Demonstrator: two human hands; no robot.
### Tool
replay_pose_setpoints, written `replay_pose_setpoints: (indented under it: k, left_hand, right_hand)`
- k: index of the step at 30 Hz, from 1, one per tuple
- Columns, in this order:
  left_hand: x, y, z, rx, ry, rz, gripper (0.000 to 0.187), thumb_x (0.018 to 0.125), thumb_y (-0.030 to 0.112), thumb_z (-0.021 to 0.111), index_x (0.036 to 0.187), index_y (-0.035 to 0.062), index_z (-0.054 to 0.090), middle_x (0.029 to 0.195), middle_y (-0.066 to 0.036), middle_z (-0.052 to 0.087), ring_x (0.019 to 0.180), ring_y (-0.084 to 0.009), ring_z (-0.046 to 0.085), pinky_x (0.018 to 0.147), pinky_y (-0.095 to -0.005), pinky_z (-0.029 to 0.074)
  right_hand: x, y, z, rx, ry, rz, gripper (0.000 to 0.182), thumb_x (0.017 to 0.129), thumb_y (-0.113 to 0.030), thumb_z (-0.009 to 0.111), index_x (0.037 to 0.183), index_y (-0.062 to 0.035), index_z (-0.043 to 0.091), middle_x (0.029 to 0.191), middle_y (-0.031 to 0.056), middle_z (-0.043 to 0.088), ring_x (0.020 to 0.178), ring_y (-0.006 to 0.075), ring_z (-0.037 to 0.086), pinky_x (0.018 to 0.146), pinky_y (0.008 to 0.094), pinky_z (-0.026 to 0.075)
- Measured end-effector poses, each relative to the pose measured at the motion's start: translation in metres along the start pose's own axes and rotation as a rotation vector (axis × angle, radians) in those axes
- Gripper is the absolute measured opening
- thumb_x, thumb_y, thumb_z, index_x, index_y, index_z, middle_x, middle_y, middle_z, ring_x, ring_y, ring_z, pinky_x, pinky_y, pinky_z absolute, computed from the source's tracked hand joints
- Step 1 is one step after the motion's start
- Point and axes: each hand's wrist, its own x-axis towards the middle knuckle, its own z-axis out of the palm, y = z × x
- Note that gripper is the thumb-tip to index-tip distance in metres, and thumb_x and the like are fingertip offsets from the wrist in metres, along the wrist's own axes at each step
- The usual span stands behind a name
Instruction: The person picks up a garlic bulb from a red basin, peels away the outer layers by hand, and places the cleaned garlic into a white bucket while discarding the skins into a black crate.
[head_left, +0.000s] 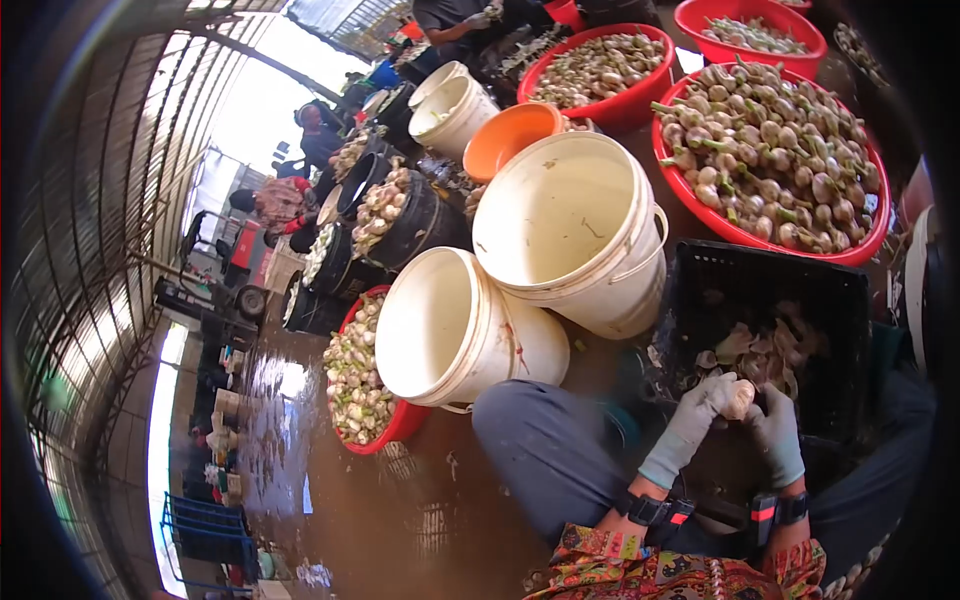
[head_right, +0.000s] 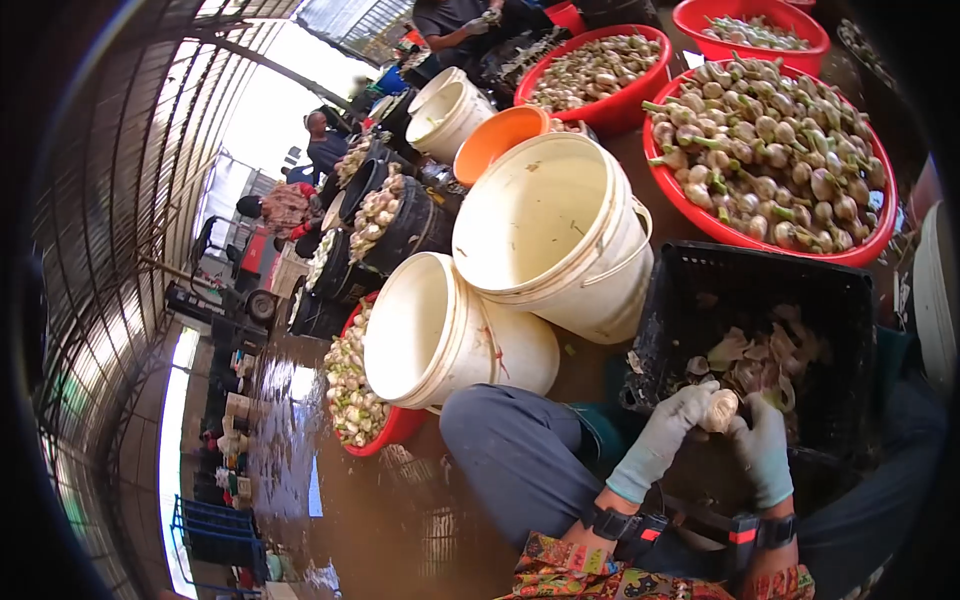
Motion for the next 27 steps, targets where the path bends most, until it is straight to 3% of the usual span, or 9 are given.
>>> replay_pose_setpoints:
  k: [2,4,6,9,11,15,20,23,27]
  left_hand:
    - [0.005,-0.011,0.0,0.749,0.181,0.434,0.051,0.091,0.042,0.061,0.124,0.0032,0.057,0.107,-0.006,0.063,0.094,-0.0121,0.06,0.082,-0.0261,0.048]
    - [0.003,0.009,0.005,0.385,0.017,0.03,0.047,0.09,0.031,0.064,0.122,-0.0022,0.056,0.108,-0.008,0.062,0.101,-0.0143,0.058,0.092,-0.0278,0.045]
    - [0.001,0.013,0.003,0.123,-0.075,0.066,0.042,0.092,0.025,0.063,0.122,-0.0029,0.056,0.113,-0.008,0.061,0.105,-0.0132,0.056,0.095,-0.0276,0.044]
    - [-0.002,0.014,0.002,-0.116,-0.096,0.208,0.039,0.093,0.022,0.061,0.124,-0.0019,0.055,0.116,-0.006,0.06,0.106,-0.0125,0.055,0.096,-0.0272,0.043]
    - [0.001,0.009,-0.001,0.303,0.005,0.28,0.038,0.094,0.026,0.06,0.122,0.0004,0.056,0.113,-0.005,0.06,0.106,-0.0126,0.054,0.095,-0.027,0.043]
    - [0.001,0.007,-0.003,0.08,0.065,0.095,0.031,0.092,0.022,0.063,0.112,-0.0017,0.061,0.103,-0.005,0.065,0.094,-0.0128,0.06,0.089,-0.0274,0.047]
    - [0.01,0.013,0.005,-0.046,0.042,0.018,0.031,0.09,0.019,0.065,0.112,-0.0024,0.06,0.106,-0.012,0.065,0.097,-0.018,0.061,0.09,-0.0307,0.048]
    - [0.01,0.004,0.005,-0.216,0.029,-0.01,0.039,0.091,0.023,0.064,0.118,-0.0047,0.056,0.11,-0.014,0.063,0.099,-0.0198,0.061,0.091,-0.033,0.049]
    - [0.007,0.006,-0.007,-0.568,-0.056,0.05,0.044,0.096,0.027,0.056,0.13,-0.0005,0.05,0.12,-0.019,0.058,0.104,-0.0273,0.058,0.09,-0.0427,0.049]
  right_hand:
    - [-0.007,-0.007,0.001,-0.248,0.06,-0.112,0.013,0.079,-0.006,0.056,0.084,0.0045,0.051,0.071,0.0191,0.052,0.065,0.0221,0.048,0.061,0.0373,0.041]
    - [-0.011,-0.022,0.004,0.191,-0.044,0.104,0.014,0.083,-0.008,0.056,0.093,0.0025,0.058,0.076,0.0076,0.059,0.068,0.0173,0.054,0.063,0.0309,0.044]
    - [-0.01,-0.004,0.006,0.768,-0.202,0.295,0.023,0.086,-0.015,0.058,0.103,0.0003,0.061,0.082,0.0012,0.061,0.072,0.0112,0.056,0.063,0.0261,0.045]
    - [-0.004,-0.016,-0.005,0.957,-0.267,0.407,0.03,0.087,-0.021,0.059,0.109,-0.0012,0.061,0.088,0.0003,0.062,0.078,0.0071,0.056,0.066,0.0233,0.045]
    - [-0.001,-0.013,-0.001,0.754,-0.176,0.227,0.031,0.089,-0.025,0.058,0.108,-0.0022,0.061,0.093,-0.0006,0.062,0.075,0.0061,0.057,0.064,0.0203,0.045]
    - [0.004,-0.004,0.004,0.991,-0.088,0.391,0.022,0.094,-0.021,0.055,0.106,-0.0046,0.062,0.094,0.0013,0.065,0.078,0.0082,0.061,0.064,0.0221,0.048]
    - [0.008,-0.001,0.014,0.233,0.095,-0.02,0.029,0.091,-0.023,0.059,0.102,0.0041,0.056,0.088,0.0198,0.063,0.083,0.0343,0.062,0.074,0.039,0.048]
    - [0.017,0.017,0.011,0.174,0.205,0.162,0.025,0.09,-0.021,0.059,0.098,0.0022,0.055,0.086,0.0239,0.062,0.083,0.0413,0.061,0.072,0.0433,0.048]
    - [0.032,0.054,-0.004,0.026,0.439,0.403,0.026,0.088,-0.025,0.062,0.098,-0.001,0.056,0.084,0.0234,0.062,0.083,0.0405,0.062,0.069,0.0444,0.048]
